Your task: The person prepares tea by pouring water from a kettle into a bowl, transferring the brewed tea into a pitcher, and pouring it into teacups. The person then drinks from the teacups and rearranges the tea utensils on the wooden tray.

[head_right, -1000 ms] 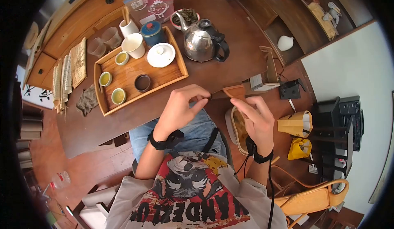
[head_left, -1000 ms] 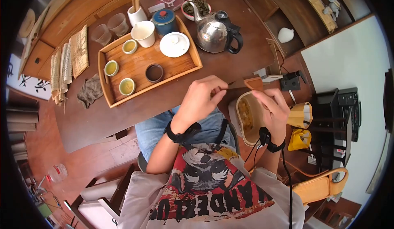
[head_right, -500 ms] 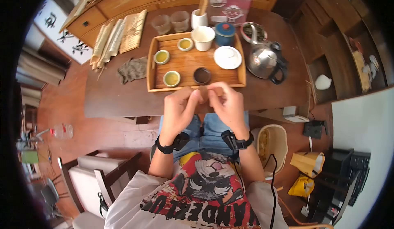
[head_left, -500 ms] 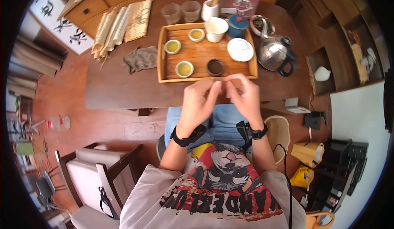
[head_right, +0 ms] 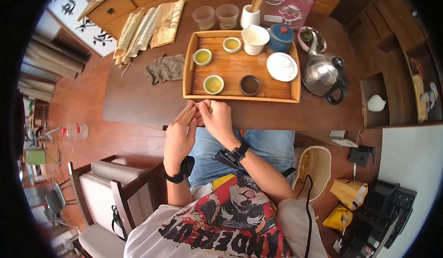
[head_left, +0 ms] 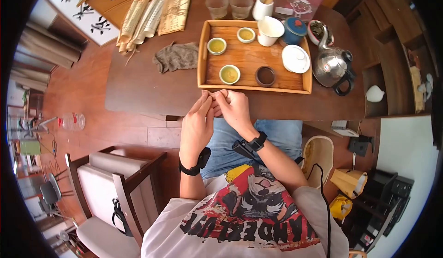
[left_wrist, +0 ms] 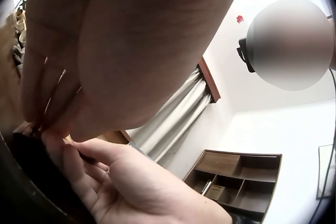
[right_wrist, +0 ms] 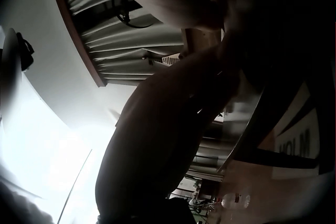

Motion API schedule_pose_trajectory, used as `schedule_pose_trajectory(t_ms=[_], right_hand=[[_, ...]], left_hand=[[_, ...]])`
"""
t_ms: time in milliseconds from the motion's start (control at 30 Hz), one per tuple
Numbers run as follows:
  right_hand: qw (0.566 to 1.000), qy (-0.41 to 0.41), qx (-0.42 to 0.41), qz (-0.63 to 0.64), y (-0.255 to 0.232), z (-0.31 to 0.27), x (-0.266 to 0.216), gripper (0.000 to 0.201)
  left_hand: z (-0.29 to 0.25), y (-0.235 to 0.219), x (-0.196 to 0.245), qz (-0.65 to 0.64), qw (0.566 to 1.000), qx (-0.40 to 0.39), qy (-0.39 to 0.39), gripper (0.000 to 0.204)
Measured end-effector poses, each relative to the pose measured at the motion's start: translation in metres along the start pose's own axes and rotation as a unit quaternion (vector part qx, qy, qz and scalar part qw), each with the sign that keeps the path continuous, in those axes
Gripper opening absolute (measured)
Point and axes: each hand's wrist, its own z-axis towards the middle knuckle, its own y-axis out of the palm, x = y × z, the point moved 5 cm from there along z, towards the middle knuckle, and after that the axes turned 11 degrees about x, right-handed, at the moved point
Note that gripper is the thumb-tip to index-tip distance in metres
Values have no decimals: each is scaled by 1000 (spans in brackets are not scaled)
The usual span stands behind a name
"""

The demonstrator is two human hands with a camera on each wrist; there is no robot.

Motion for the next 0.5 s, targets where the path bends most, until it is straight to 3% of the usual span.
schedule_pose_trajectory(t_ms=[67, 133, 233, 333, 367, 433, 500], right_hand=[[1000, 17, 5, -4, -7, 0, -1, 29], [998, -10, 26, -50, -15, -1, -10, 31], [992, -51, 56, -101, -35, 1, -16, 31], [994, -6, 73, -77, -66, -8, -18, 29], [991, -29, 88, -95, -80, -10, -15, 30], [991, 24, 96, -91, -108, -17, -23, 31], [990, 57, 111, -59, -138, -22, -22, 28]], left_hand=[[2, 6, 2, -1, 1000, -15, 6, 37], [4, 12, 13, -8, 999, -40, -21, 42], [2, 24, 26, -6, 998, -57, 10, 45], [-1, 42, 44, -14, 995, -94, 38, 49], [-2, 50, 52, -29, 993, -109, 38, 50], [-3, 65, 69, -39, 990, -135, 30, 51], [-3, 84, 90, -54, 983, -157, 83, 51]])
